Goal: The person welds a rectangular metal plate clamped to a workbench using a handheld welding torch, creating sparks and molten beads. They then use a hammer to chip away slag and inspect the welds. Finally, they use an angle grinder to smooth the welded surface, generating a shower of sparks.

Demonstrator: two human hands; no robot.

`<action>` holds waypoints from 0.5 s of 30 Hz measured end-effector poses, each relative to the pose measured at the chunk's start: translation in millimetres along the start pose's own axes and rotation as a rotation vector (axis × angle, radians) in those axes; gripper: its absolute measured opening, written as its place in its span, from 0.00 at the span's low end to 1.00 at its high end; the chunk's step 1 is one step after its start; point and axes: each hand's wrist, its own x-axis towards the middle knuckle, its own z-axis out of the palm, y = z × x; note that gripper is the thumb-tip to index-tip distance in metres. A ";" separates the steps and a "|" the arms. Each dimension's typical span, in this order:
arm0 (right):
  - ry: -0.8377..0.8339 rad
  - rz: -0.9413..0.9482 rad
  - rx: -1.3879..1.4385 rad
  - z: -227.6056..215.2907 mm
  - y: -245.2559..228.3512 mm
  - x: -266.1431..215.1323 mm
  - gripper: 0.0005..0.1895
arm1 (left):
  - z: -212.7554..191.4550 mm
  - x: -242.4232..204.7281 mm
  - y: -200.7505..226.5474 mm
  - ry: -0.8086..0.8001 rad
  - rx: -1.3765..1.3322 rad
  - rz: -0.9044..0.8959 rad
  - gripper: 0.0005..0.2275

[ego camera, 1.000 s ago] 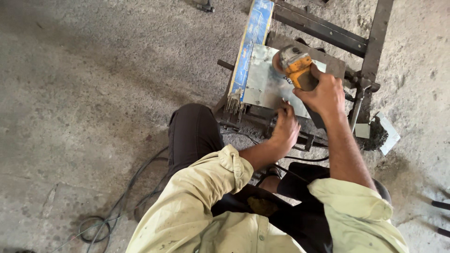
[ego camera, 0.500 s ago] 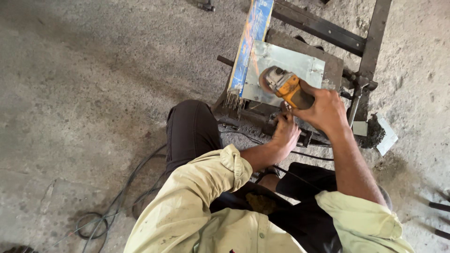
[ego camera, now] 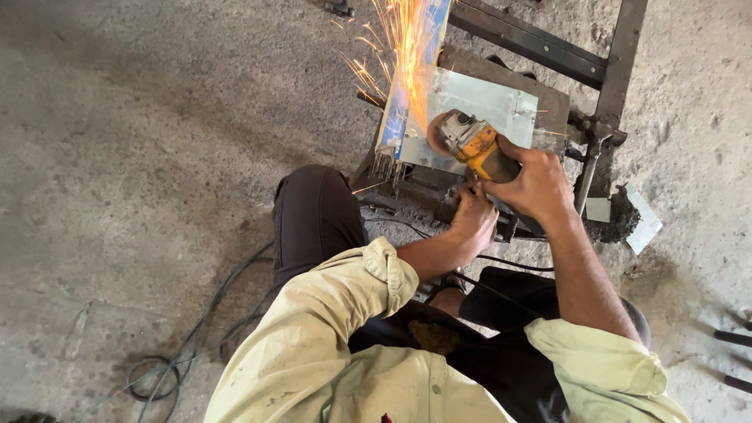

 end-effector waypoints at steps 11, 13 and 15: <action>-0.027 -0.034 0.051 13.4 6.1 7.2 0.48 | -3.6 -1.8 0.0 0.180 0.115 -0.061 0.30; -0.045 -0.028 0.026 14.0 -2.2 10.2 0.49 | -3.5 0.1 1.0 0.006 0.039 -0.002 0.26; -0.136 0.095 -0.025 14.7 -16.3 16.3 0.50 | -3.0 2.0 2.0 -0.082 -0.016 0.022 0.24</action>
